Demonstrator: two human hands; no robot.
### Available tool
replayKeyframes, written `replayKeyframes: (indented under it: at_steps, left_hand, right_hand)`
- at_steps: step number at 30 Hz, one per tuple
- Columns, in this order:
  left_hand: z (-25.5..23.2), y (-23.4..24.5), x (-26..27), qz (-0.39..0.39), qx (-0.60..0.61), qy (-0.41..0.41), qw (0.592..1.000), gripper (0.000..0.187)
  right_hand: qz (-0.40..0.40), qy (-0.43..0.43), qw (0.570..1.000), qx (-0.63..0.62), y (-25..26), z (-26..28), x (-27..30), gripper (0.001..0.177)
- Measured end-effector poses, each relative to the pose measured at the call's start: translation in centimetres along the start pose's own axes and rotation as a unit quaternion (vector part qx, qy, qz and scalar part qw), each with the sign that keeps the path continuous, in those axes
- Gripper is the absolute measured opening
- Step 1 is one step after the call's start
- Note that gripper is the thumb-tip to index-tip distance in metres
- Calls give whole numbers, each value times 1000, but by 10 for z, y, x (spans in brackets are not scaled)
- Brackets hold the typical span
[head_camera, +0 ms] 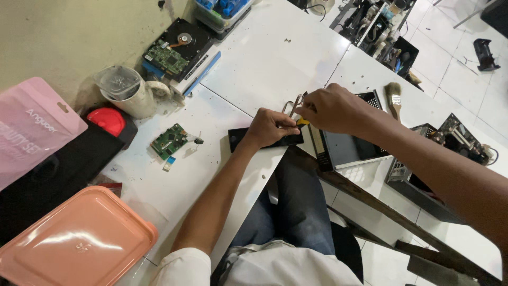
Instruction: The person uses a screwdriver to remove screws from a small black electronic device, then removes a circuit board and detaches wires. They continue to unscrew and separate components on the white table.
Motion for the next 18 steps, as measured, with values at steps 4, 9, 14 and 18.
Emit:
replayKeyframes:
  at_steps: [4, 9, 14, 18]
  left_hand:
    - [-1, 2, 0, 7, -20, 18, 1000, 21]
    - [-6, 2, 0, 8, -16, 18, 1000, 23]
    - [0, -1, 9, 33, -20, -2, 999, 13]
    - [-21, 2, 1, 30, -2, -28, 999, 8]
  right_hand:
    - [-27, 76, 996, 48, -10, 6, 5, 28]
    - [-90, 222, 954, 181, -27, -5, 1, 17]
    - [-99, 258, 929, 246, -22, 5, 13, 16]
    - [-96, 217, 953, 189, -12, 11, 11, 25]
Point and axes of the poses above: each hand's wrist, its own x-axis away from the middle knuckle, its own y-axis out of the back of the hand, z = x × y, the point moved 1 cm from there along -x, towards the middle knuckle, and after that the axes turned 15 degrees about -y, right-handed, at the moved point
